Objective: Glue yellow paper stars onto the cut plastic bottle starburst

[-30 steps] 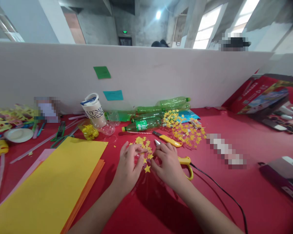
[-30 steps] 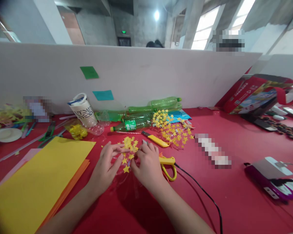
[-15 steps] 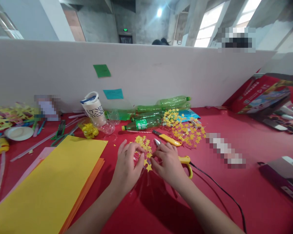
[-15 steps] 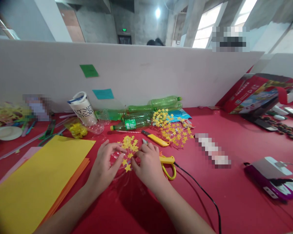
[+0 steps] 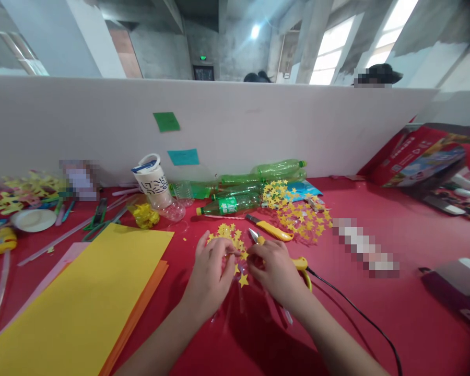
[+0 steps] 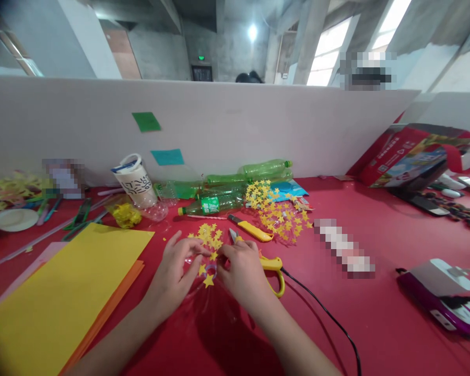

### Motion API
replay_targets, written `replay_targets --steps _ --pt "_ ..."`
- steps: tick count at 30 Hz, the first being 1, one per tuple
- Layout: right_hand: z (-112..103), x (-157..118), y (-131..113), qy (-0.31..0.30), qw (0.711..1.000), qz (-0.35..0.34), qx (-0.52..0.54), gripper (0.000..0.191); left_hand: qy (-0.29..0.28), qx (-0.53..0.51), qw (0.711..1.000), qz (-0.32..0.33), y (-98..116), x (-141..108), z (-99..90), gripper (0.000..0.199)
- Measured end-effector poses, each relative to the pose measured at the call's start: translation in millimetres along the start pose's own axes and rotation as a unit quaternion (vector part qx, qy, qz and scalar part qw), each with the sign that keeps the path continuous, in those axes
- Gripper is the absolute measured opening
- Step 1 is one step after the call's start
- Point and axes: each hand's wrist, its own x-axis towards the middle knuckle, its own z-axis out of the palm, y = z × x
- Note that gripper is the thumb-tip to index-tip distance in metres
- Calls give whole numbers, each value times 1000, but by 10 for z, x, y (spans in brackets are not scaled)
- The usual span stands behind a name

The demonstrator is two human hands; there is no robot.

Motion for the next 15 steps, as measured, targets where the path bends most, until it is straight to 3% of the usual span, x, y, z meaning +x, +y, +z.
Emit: replay_targets --steps 7,15 --pt "-1 24 7 -8 999 -9 42 14 -9 -4 999 -35 5 75 27 20" --pt "14 21 30 -15 999 -20 28 15 -78 -25 993 -81 78 228 -16 22"
